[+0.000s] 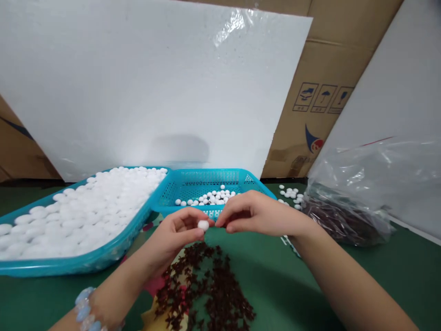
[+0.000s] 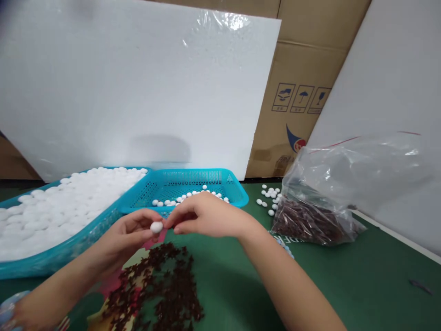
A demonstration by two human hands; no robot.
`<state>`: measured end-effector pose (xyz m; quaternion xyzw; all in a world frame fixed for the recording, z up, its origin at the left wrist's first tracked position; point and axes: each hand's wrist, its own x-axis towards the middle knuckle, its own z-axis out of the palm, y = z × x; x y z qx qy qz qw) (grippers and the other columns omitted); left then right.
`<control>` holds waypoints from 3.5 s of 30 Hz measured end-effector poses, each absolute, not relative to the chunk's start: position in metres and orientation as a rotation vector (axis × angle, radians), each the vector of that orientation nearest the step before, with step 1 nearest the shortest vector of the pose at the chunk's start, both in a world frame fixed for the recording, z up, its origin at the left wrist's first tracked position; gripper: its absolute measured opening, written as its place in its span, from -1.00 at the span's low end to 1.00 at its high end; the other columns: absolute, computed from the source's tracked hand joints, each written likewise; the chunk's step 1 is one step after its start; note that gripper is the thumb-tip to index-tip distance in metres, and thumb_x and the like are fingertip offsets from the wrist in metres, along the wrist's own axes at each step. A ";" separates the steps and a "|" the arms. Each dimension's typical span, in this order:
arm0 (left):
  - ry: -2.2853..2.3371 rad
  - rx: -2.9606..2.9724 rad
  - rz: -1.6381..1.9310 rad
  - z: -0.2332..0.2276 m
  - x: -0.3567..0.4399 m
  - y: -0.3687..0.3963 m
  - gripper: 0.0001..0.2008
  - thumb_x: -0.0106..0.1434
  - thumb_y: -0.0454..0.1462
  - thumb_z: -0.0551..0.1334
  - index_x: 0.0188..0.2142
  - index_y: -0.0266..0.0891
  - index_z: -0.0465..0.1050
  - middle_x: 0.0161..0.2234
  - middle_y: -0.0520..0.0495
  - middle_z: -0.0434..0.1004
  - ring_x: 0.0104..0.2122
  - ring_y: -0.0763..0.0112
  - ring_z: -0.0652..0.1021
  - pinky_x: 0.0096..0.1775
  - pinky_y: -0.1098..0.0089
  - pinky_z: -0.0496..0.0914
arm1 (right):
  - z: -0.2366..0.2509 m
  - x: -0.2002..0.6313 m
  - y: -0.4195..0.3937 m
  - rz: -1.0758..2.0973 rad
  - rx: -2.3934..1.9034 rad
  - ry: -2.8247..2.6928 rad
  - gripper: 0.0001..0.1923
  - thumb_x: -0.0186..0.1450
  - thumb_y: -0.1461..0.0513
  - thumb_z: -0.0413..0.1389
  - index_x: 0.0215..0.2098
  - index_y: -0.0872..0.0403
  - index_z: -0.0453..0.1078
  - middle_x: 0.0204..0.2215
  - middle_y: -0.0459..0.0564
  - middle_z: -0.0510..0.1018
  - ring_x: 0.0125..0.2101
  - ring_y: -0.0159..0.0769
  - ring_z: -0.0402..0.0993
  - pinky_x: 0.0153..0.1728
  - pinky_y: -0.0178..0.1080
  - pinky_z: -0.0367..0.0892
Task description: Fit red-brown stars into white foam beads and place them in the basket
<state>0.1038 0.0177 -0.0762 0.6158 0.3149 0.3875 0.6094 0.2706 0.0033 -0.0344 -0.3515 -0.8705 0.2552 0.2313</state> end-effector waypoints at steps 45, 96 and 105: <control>0.596 1.125 1.075 -0.057 0.100 -0.010 -0.80 -0.38 -0.27 0.33 -0.67 -0.22 0.37 -0.72 0.08 0.35 -0.70 0.59 0.32 -0.67 0.61 0.21 | -0.051 0.233 -0.016 0.678 -0.479 -1.877 -0.86 0.08 0.33 -0.04 -0.62 0.09 0.26 -0.66 -0.14 0.35 -0.59 -0.51 0.27 -0.56 -0.43 0.21; 0.713 1.278 1.108 -0.069 0.097 0.001 -0.88 -0.25 -0.47 0.20 -0.70 -0.24 0.35 -0.71 0.15 0.22 -0.68 0.61 0.34 -0.62 0.62 0.24 | -0.066 0.232 0.000 0.269 -0.554 -1.955 -0.87 -0.01 0.44 0.03 -0.67 0.18 0.24 -0.71 -0.13 0.34 -0.65 -0.54 0.24 -0.65 -0.50 0.16; 0.749 1.346 1.095 -0.069 0.095 0.001 -0.86 -0.30 -0.49 0.20 -0.76 -0.27 0.32 -0.72 0.16 0.18 -0.67 0.65 0.29 -0.62 0.65 0.20 | -0.067 0.230 -0.001 0.044 -0.529 -1.983 -0.80 0.09 0.34 -0.05 -0.67 0.19 0.27 -0.74 -0.11 0.34 -0.68 -0.54 0.24 -0.68 -0.51 0.17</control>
